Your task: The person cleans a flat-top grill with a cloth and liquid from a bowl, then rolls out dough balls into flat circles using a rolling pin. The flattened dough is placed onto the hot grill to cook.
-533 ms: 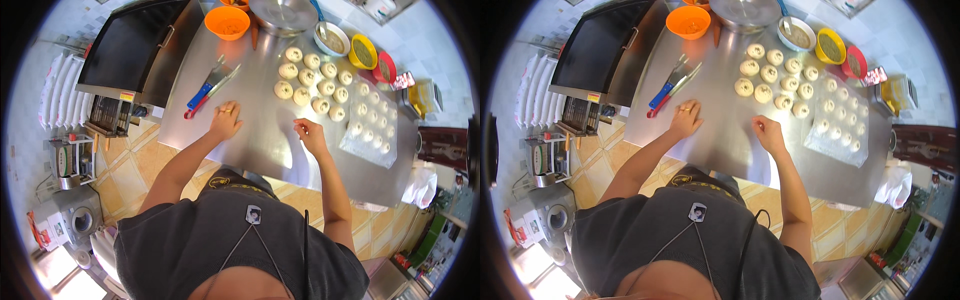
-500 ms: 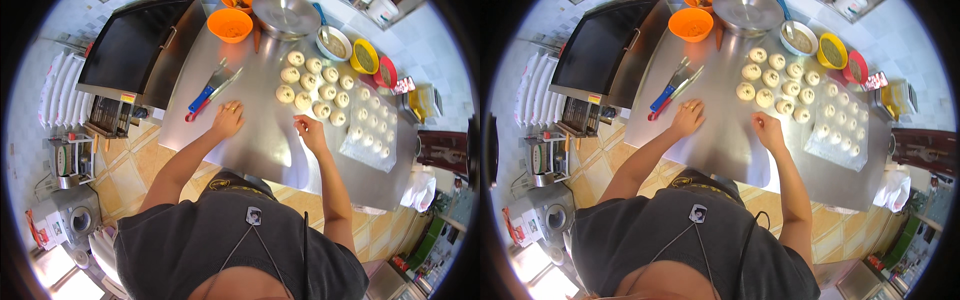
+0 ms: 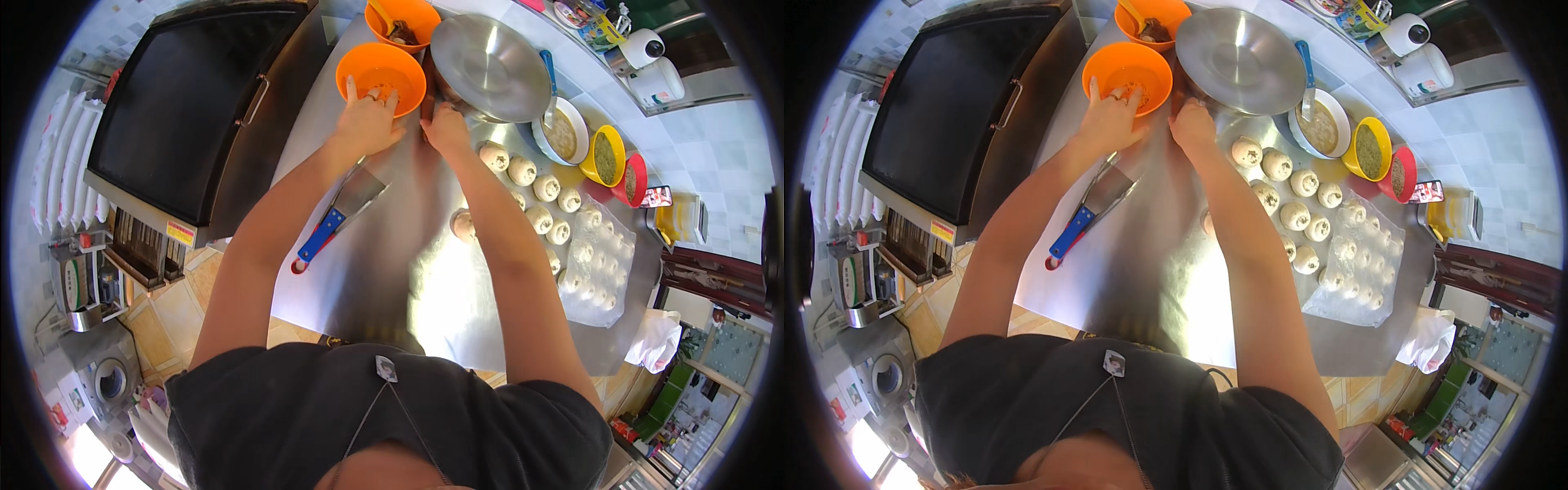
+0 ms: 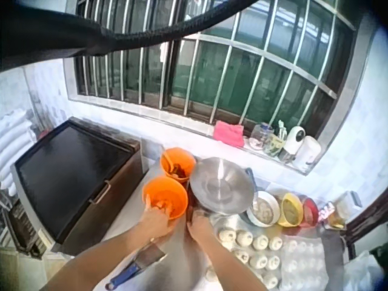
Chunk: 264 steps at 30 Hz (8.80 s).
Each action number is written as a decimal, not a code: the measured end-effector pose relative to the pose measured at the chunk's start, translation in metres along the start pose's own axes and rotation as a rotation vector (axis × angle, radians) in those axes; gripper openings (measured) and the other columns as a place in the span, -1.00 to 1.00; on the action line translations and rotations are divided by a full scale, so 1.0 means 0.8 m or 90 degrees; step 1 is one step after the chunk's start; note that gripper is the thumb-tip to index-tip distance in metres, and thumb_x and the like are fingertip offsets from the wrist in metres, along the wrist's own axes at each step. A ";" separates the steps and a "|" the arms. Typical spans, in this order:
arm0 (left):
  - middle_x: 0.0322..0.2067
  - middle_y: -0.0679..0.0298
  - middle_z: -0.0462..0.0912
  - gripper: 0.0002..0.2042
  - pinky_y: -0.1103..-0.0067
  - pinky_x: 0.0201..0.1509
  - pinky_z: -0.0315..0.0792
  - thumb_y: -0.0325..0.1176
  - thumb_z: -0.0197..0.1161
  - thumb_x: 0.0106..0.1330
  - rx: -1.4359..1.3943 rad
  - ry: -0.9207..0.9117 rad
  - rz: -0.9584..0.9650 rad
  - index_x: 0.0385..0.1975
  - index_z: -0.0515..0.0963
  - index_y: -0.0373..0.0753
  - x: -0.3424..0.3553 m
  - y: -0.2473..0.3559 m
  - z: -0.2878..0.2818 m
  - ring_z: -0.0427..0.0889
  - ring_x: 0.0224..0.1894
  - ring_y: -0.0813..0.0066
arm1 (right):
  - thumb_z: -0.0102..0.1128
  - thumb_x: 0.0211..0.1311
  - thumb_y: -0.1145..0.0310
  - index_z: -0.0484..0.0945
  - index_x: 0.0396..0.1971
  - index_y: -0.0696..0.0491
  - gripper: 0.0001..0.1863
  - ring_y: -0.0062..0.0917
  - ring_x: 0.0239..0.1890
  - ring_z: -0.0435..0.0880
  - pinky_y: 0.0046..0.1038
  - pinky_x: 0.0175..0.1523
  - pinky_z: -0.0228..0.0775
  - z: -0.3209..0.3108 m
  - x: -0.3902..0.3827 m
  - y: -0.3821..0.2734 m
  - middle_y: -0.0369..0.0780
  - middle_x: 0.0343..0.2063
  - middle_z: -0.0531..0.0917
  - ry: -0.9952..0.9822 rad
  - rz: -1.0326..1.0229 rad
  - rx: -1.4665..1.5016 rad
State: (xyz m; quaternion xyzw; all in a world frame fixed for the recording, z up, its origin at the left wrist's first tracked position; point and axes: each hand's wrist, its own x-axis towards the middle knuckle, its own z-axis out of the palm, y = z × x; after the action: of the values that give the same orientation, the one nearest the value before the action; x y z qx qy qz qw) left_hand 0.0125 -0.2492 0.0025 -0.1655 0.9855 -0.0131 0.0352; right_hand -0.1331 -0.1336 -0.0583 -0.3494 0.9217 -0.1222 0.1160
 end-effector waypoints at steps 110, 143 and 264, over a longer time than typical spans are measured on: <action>-0.02 0.06 0.47 -0.45 0.27 0.15 0.41 -0.39 0.45 -0.14 -0.309 0.058 0.226 -0.02 0.52 -0.05 0.089 0.235 0.064 0.45 0.06 -0.02 | 0.27 0.04 0.22 0.45 -0.05 0.07 -0.54 -0.31 -0.18 0.53 -0.34 -0.11 0.39 0.018 -0.541 0.309 -0.18 -0.18 0.51 0.230 0.006 -0.024; 0.38 0.12 0.16 -0.44 0.16 0.35 0.09 -0.01 0.01 0.39 -0.140 0.011 0.279 0.35 0.25 -0.10 -0.240 0.264 0.128 0.09 0.42 0.16 | 0.24 0.01 0.37 0.50 -0.19 0.06 -0.69 -0.20 -0.26 0.52 -0.19 -0.21 0.39 0.049 -0.533 0.323 -0.13 -0.35 0.54 0.341 -0.057 0.010; 0.41 -0.08 0.06 -0.21 0.05 0.43 -0.02 -0.05 0.15 0.28 -0.290 -0.055 0.133 0.40 0.03 -0.39 -0.330 0.171 0.127 0.01 0.47 0.00 | 0.14 0.22 -0.09 0.19 0.35 0.17 -0.16 -0.02 0.49 -0.11 0.28 0.39 -0.33 0.063 -0.544 0.054 0.02 0.43 0.06 -0.017 0.000 0.040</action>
State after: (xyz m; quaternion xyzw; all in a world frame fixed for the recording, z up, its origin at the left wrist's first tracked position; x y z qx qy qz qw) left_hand 0.2246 -0.0351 -0.0868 -0.0665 0.9724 0.2198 0.0403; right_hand 0.1727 0.1826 -0.0634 -0.3469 0.9159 -0.1466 0.1390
